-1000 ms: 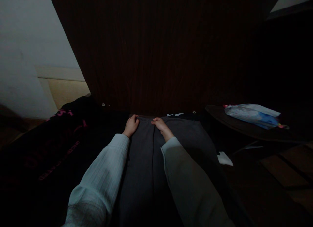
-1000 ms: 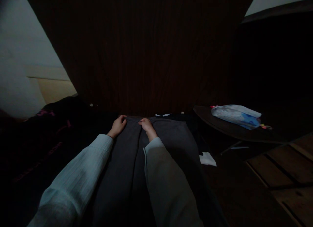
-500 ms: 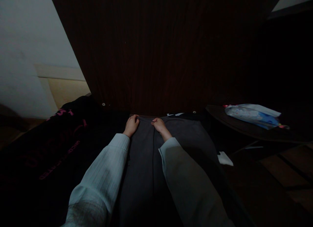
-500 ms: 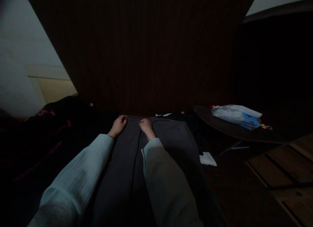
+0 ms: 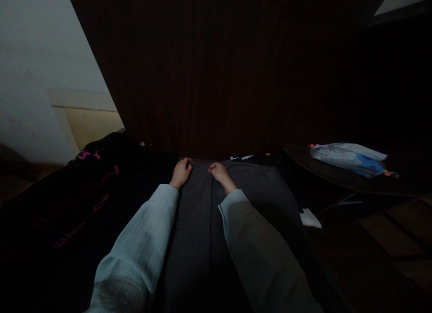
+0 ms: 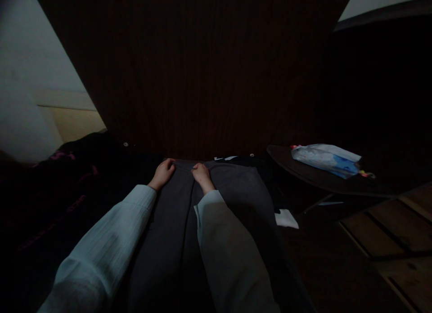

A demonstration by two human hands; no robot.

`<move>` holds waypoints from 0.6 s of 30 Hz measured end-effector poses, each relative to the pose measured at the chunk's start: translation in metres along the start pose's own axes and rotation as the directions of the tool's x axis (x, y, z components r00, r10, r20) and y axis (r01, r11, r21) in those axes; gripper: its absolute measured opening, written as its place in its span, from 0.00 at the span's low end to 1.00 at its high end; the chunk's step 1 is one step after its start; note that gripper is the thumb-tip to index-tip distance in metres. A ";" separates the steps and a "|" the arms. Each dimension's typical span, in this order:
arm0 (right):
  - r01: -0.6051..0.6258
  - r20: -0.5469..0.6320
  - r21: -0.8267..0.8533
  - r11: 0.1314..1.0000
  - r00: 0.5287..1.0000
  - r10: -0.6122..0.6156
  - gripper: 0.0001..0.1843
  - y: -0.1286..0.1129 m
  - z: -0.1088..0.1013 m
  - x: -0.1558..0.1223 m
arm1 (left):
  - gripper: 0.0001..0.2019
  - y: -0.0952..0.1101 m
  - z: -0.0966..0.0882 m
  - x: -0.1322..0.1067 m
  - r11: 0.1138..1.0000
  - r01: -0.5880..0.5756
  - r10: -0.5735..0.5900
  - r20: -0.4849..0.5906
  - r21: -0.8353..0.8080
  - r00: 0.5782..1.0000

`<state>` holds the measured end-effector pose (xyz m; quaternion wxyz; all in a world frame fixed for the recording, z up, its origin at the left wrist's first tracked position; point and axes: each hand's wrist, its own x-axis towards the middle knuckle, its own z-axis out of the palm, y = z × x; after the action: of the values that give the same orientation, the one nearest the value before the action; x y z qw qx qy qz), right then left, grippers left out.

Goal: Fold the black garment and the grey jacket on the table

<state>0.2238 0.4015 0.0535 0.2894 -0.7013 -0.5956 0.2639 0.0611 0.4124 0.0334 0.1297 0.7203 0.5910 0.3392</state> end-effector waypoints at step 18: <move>0.024 -0.016 0.012 1.000 1.000 -0.024 0.04 0.004 0.001 0.001 | 0.12 0.001 -0.001 0.000 1.000 0.000 0.000 0.015 0.008 1.000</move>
<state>0.2257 0.4025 0.0497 0.3014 -0.6944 -0.6002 0.2582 0.0612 0.4113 0.0351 0.1312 0.7234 0.5912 0.3316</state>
